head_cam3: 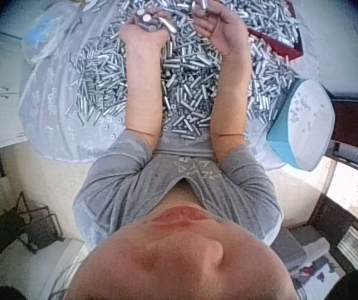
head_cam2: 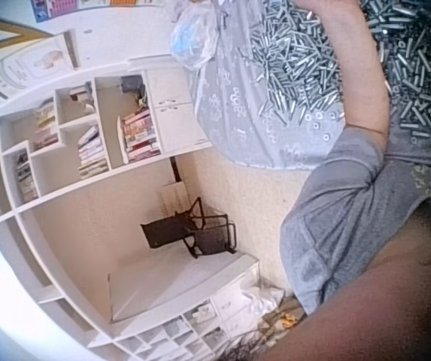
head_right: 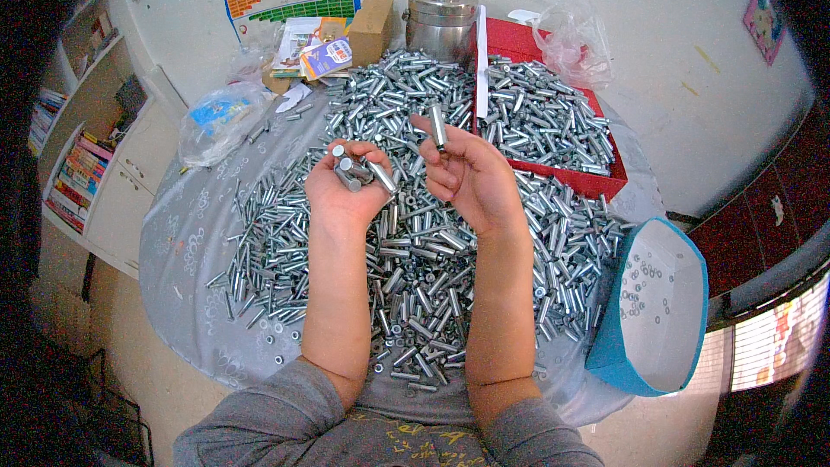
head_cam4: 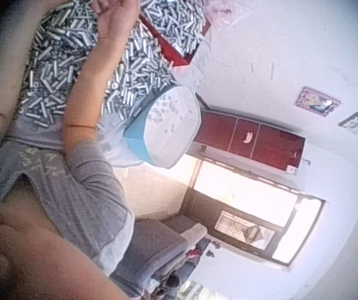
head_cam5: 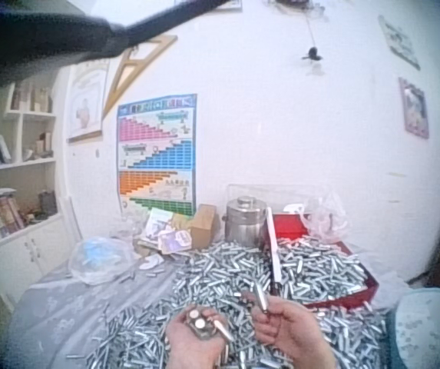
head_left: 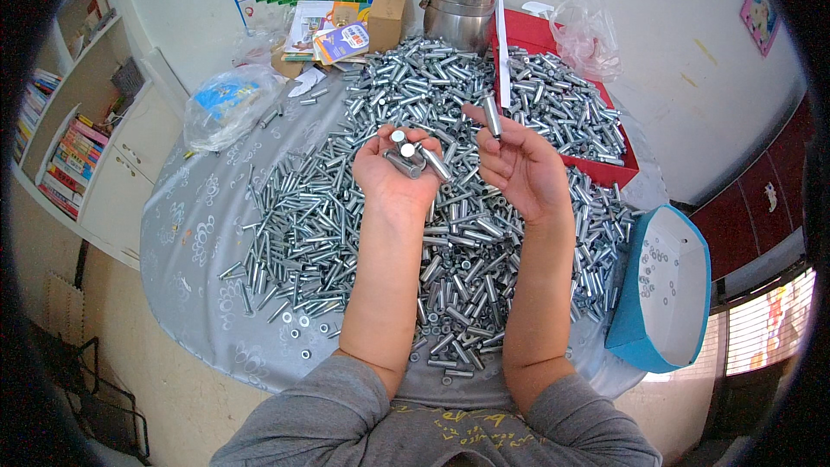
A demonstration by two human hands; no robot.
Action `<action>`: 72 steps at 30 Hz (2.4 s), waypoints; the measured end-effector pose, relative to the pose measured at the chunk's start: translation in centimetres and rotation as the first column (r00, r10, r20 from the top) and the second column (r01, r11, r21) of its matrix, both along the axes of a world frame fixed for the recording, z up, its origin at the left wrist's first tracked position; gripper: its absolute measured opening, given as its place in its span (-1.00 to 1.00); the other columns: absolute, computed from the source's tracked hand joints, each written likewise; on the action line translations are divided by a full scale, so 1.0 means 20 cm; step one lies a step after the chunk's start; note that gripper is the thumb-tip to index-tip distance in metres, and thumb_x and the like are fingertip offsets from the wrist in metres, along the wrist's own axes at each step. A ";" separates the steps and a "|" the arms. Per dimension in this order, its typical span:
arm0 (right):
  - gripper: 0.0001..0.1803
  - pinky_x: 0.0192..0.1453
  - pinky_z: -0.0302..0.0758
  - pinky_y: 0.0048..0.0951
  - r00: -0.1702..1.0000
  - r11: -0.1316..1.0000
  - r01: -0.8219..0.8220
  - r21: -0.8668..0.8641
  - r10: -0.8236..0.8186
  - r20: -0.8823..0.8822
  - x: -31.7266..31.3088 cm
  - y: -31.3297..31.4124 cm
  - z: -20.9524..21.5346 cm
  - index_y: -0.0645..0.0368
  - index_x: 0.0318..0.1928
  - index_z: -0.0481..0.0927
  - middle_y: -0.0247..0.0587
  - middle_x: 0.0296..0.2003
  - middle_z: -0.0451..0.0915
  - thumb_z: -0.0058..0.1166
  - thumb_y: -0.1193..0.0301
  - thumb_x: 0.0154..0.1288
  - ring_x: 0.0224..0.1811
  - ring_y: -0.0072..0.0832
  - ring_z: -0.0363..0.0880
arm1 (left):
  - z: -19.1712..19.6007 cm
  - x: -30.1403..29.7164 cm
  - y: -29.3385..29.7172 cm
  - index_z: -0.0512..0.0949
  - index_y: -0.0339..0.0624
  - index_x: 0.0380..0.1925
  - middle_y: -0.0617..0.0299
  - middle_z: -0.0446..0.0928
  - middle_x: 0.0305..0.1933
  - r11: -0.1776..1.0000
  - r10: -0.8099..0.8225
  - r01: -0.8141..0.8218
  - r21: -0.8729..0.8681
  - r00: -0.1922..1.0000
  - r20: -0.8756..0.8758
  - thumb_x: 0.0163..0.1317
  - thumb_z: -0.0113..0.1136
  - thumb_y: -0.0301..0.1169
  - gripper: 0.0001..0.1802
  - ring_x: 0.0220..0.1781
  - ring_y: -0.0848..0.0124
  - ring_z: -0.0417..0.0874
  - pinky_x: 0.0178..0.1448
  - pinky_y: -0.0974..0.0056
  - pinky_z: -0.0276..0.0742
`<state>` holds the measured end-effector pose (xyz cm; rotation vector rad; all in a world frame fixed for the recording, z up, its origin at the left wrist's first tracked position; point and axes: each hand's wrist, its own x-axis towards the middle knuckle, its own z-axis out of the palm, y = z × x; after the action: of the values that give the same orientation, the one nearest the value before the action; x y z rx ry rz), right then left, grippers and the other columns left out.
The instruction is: The person repeatedly picks up cylindrical metal fasteners from a large pile on a table and inserts them into a red tray. The person handles the fasteners one at a time, transferring them from the table to the tray throughout the clip.
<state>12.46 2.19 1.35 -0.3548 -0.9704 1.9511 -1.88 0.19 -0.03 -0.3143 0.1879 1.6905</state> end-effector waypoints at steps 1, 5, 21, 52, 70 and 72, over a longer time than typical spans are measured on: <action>-0.56 -0.66 0.05 -0.70 1.000 1.000 0.006 0.003 -0.007 0.011 0.00 0.00 0.00 0.41 -0.01 0.22 -0.41 -0.59 0.22 -0.34 0.45 0.07 -0.70 -0.72 0.05 | 0.00 0.00 0.00 0.28 -0.05 -0.60 0.36 0.28 -0.66 1.000 0.001 -0.001 -0.014 1.000 -0.002 0.09 -0.36 -0.34 -0.80 -0.61 0.45 0.37 -0.50 0.34 0.26; -0.55 -0.66 0.05 -0.70 1.000 1.000 0.000 0.011 0.000 0.009 0.00 0.00 0.00 0.43 0.00 0.20 -0.40 -0.58 0.22 -0.34 0.48 0.06 -0.70 -0.73 0.05 | 0.00 0.00 0.00 0.27 -0.05 -0.60 0.36 0.27 -0.66 1.000 0.001 -0.001 0.009 1.000 0.005 0.09 -0.36 -0.34 -0.80 -0.61 0.45 0.36 -0.50 0.35 0.26; -0.51 -0.73 -0.03 -0.75 0.995 0.995 0.090 0.044 -0.088 -0.044 0.00 0.02 -0.01 0.47 0.02 0.15 -0.45 -0.62 0.18 -0.37 0.56 -0.01 -0.76 -0.78 -0.02 | 0.00 0.00 0.00 0.27 -0.05 -0.62 0.35 0.27 -0.66 1.000 -0.004 0.004 0.028 1.000 0.005 0.07 -0.35 -0.34 -0.81 -0.61 0.45 0.36 -0.51 0.35 0.26; -0.79 -0.76 -0.11 -0.67 0.997 0.996 -0.056 -0.075 0.060 0.053 0.03 0.06 -0.06 0.02 -0.58 0.17 -0.50 -0.75 0.07 -0.40 0.23 0.11 -0.82 -0.71 -0.08 | -0.01 0.00 0.00 0.28 -0.05 -0.62 0.35 0.27 -0.67 0.999 -0.004 0.003 0.032 1.000 0.009 0.06 -0.35 -0.35 -0.81 -0.61 0.45 0.36 -0.50 0.34 0.26; -0.68 -0.61 0.11 -0.60 0.607 0.797 0.350 0.492 -0.593 0.529 -0.02 0.06 -0.10 0.24 -0.60 0.49 -0.39 -0.74 0.33 -0.26 0.29 0.03 -0.69 -0.64 0.21 | -0.01 0.00 0.00 0.28 -0.04 -0.63 0.37 0.28 -0.67 1.000 -0.006 0.007 0.027 1.000 -0.007 0.07 -0.34 -0.35 -0.80 -0.60 0.46 0.37 -0.50 0.34 0.25; -0.67 -0.58 0.17 -0.56 0.531 0.794 0.326 0.513 -0.603 0.595 -0.03 0.05 -0.10 0.25 -0.60 0.49 -0.33 -0.73 0.36 -0.25 0.27 0.02 -0.68 -0.58 0.26 | 0.00 0.00 0.00 0.28 -0.04 -0.63 0.37 0.28 -0.67 1.000 -0.006 0.006 0.020 1.000 0.001 0.07 -0.34 -0.35 -0.80 -0.60 0.46 0.37 -0.50 0.34 0.25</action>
<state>11.91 3.10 -0.59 -1.1496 -1.5084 1.0547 -1.90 0.21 -0.12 -0.2996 0.1704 1.6853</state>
